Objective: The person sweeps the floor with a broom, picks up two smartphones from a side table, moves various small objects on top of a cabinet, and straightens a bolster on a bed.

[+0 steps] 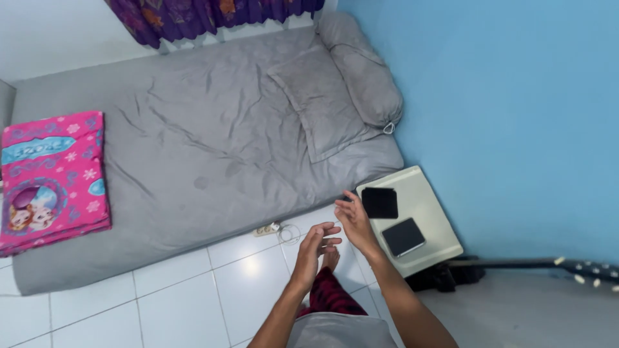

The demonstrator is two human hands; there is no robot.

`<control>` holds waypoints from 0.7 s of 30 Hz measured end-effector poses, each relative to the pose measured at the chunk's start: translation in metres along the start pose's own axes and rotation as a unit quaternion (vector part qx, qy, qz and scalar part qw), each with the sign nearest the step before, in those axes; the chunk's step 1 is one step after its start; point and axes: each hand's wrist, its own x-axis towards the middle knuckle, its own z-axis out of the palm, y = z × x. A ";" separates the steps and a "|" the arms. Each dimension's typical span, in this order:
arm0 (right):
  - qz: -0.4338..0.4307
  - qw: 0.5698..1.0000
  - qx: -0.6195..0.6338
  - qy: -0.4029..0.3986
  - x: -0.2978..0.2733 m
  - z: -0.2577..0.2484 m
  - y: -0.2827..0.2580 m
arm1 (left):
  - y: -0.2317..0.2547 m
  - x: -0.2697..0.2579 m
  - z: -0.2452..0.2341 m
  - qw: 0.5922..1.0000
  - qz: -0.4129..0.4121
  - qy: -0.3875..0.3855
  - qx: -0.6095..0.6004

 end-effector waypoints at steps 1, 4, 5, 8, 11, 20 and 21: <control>-0.002 1.000 0.005 -0.005 0.013 -0.008 0.001 | -0.001 0.019 0.003 1.000 0.003 0.005 -0.006; 0.004 1.000 0.007 -0.009 0.055 -0.035 0.001 | -0.002 0.078 0.016 1.000 0.008 0.019 -0.023; 0.008 1.000 0.005 -0.008 0.068 -0.044 0.000 | -0.001 0.097 0.021 0.999 0.010 0.023 -0.027; 0.003 1.000 0.004 -0.025 0.115 -0.072 -0.004 | 0.006 0.148 0.036 0.999 0.003 0.036 -0.038; -0.001 0.999 -0.040 -0.018 0.156 -0.092 -0.005 | 0.016 0.197 0.043 0.997 0.008 0.053 -0.048; 0.047 0.994 -0.095 0.003 0.261 -0.101 0.022 | 0.034 0.304 0.014 0.997 -0.044 0.067 -0.020; 0.052 0.995 -0.083 0.006 0.273 -0.098 0.025 | 0.036 0.319 0.007 0.997 -0.045 0.064 -0.010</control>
